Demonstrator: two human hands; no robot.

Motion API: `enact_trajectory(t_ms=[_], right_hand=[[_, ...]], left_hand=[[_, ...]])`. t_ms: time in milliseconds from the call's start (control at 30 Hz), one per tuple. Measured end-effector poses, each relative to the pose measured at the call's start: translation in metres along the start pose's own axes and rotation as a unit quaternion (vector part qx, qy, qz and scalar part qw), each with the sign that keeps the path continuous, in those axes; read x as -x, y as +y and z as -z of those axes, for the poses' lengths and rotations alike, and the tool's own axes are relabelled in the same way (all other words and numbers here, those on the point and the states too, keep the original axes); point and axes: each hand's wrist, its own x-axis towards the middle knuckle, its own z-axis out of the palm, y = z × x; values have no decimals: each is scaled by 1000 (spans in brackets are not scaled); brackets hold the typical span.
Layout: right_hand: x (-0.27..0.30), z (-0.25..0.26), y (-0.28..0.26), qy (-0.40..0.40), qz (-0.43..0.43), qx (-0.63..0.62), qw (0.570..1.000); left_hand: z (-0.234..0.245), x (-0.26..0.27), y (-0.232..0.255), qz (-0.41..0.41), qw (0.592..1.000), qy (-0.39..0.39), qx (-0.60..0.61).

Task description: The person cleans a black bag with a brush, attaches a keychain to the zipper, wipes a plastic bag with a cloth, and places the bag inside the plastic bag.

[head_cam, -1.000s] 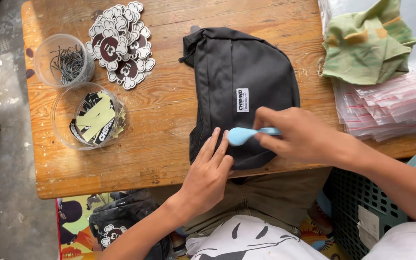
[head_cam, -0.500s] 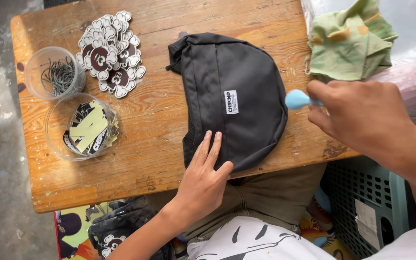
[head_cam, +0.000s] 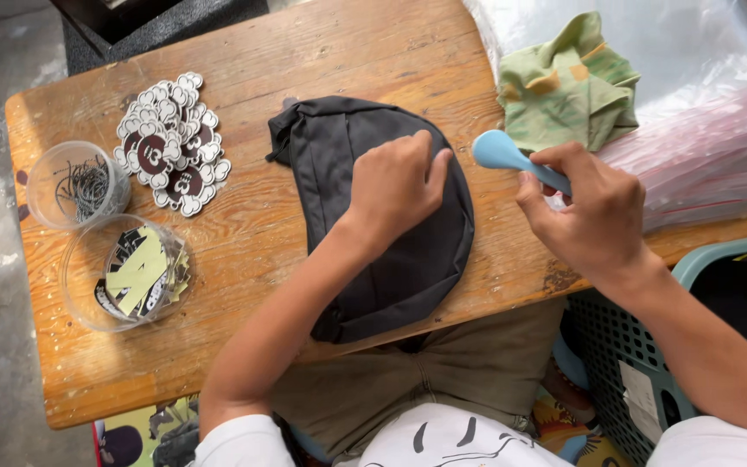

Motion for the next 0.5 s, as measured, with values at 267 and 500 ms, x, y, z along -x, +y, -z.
enact_trajectory(t_ms=[267, 500], right_hand=[[-9, -9, 7, 5, -43, -28, 999], [-10, -25, -1, -100, -72, -69, 990]], left_hand=[[-11, -33, -4, 115, 976, -174, 65], [5, -34, -10, 137, 947, -219, 191]])
